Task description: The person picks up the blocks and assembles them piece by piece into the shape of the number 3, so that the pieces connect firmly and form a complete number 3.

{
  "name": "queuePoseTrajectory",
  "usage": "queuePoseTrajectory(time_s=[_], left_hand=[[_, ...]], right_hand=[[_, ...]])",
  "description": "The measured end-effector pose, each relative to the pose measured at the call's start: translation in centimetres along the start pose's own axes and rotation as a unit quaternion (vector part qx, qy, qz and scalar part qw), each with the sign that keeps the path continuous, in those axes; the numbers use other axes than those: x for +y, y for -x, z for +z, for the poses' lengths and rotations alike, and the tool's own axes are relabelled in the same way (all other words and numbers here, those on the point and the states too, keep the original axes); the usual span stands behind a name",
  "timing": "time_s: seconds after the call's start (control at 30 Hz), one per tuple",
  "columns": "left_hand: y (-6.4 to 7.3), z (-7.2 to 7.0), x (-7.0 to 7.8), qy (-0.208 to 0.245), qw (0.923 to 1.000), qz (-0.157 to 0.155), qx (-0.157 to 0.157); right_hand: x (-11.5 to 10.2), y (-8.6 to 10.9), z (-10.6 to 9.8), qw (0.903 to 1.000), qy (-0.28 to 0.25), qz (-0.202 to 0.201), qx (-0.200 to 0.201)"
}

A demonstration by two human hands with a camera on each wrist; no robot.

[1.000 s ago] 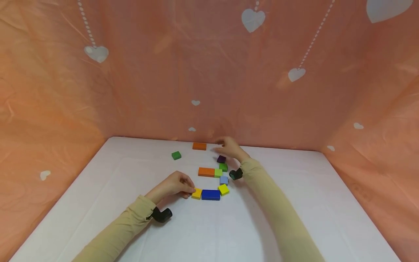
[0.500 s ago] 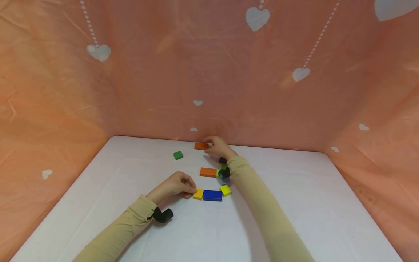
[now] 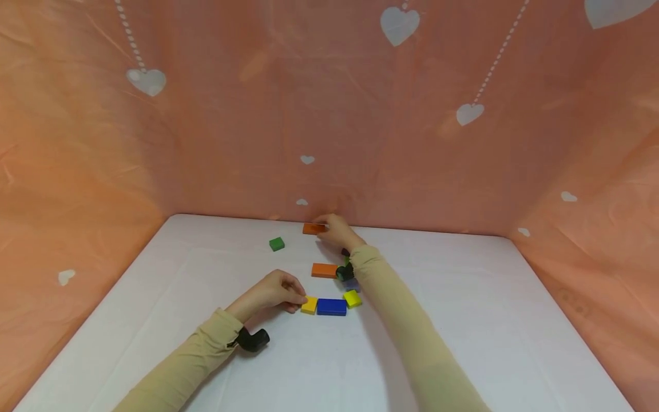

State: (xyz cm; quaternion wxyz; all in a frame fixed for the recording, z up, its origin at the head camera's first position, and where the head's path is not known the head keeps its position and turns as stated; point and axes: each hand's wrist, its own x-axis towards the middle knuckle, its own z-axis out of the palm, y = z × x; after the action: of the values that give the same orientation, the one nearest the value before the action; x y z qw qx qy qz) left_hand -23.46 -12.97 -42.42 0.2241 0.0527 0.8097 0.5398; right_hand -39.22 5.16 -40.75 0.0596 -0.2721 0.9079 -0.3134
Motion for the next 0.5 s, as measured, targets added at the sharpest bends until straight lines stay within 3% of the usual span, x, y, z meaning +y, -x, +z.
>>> queuePoseTrajectory(time_s=[0.17, 0.5], left_hand=[[-0.02, -0.04, -0.12, 0.003, 1.0000, 0.002, -0.001], [-0.04, -0.02, -0.13, -0.001, 1.0000, 0.002, 0.001]], right_hand=[[0.03, -0.03, 0.32, 0.9999, -0.009, 0.011, 0.003], [0.24, -0.31, 0.59, 0.9996, 0.001, -0.005, 0.026]])
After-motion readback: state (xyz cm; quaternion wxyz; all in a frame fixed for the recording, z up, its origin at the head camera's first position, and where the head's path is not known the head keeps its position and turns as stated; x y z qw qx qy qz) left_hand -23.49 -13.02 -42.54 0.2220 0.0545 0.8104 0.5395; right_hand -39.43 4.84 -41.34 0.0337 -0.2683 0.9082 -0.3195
